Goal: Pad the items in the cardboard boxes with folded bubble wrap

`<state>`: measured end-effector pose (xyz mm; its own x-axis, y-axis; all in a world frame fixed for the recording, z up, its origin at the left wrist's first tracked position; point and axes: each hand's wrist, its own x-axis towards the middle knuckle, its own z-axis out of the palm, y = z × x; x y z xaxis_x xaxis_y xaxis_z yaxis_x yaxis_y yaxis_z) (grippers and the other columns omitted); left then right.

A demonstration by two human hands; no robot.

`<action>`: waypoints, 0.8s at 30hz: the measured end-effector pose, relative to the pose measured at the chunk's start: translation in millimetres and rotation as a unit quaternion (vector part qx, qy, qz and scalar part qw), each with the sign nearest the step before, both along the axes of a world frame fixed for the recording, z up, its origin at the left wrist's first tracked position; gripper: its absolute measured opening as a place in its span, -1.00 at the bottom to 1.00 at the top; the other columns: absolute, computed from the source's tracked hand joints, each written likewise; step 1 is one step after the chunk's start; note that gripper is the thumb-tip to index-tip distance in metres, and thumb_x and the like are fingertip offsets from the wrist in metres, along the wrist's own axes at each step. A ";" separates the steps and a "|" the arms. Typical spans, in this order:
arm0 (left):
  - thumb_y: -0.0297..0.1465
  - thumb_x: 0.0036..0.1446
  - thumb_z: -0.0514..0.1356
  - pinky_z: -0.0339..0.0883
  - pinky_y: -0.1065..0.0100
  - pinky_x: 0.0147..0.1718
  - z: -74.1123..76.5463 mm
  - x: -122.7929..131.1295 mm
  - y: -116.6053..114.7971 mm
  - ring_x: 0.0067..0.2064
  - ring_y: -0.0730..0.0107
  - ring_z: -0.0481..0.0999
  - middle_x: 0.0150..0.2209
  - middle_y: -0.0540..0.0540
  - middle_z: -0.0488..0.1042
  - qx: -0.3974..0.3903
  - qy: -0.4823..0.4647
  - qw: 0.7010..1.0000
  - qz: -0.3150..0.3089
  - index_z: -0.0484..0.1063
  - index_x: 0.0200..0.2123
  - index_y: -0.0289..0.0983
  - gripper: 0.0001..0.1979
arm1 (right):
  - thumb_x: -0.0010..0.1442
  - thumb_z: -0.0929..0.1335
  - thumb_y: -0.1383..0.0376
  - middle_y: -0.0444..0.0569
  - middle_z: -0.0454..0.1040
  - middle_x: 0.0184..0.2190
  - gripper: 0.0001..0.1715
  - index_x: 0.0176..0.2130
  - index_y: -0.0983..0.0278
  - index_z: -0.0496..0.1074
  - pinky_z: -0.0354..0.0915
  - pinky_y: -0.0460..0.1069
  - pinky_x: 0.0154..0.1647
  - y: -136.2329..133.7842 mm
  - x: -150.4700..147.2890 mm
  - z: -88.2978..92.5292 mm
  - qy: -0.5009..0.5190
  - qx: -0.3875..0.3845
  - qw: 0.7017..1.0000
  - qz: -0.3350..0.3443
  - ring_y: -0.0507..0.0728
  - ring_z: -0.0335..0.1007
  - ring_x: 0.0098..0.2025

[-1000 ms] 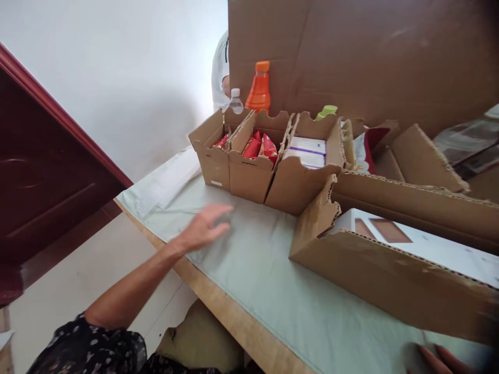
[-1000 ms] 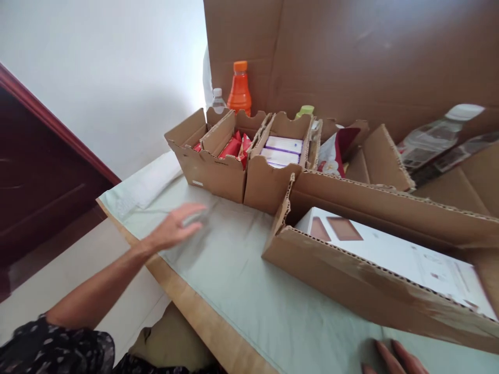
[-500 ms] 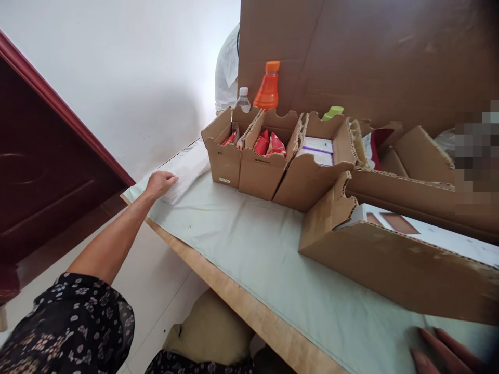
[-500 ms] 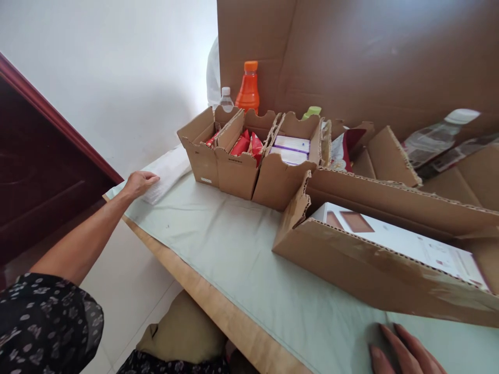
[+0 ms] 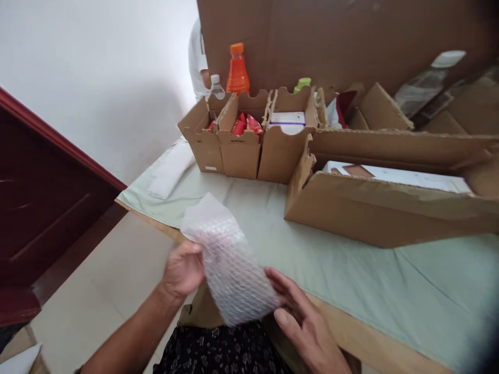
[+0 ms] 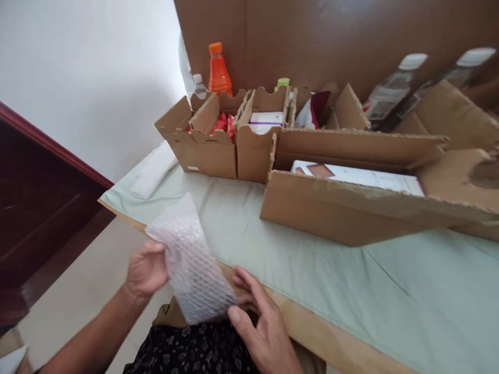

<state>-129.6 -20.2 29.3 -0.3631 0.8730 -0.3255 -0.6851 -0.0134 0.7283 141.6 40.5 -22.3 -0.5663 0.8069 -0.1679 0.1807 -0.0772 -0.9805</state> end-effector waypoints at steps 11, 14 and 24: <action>-0.37 0.02 0.38 0.49 0.11 0.14 -32.9 34.7 -7.8 0.05 0.08 0.66 -0.05 -0.16 0.69 -0.059 -0.061 0.993 -0.079 0.53 0.12 -0.26 -0.46 | 0.29 0.45 -0.05 -0.03 0.65 -0.23 -0.52 0.03 0.19 0.62 0.48 0.00 -0.15 -20.4 28.9 13.1 0.004 -0.097 0.995 0.004 0.16 0.58 -0.19; -0.38 0.07 0.40 0.52 0.09 0.08 -23.8 21.8 13.4 0.00 0.08 0.68 -0.10 -0.13 0.70 -0.091 0.078 0.991 -0.053 0.49 0.13 -0.22 -0.48 | 0.31 0.44 -0.04 -0.03 0.65 -0.26 -0.56 0.01 0.18 0.63 0.49 -0.01 -0.19 -31.4 40.4 7.9 -0.006 -0.084 0.996 -0.003 0.16 0.58 -0.23; -0.43 0.01 0.28 0.52 0.06 -0.01 -16.2 -12.6 110.1 -0.02 0.10 0.61 0.10 -0.32 0.54 -0.070 0.365 0.922 -0.109 0.04 0.47 -0.32 -0.05 | 0.36 0.40 0.01 0.01 0.66 -0.27 -0.54 0.08 0.25 0.51 0.52 0.00 -0.20 -55.0 -8.3 -6.8 0.012 -0.084 0.991 -0.104 0.15 0.60 -0.27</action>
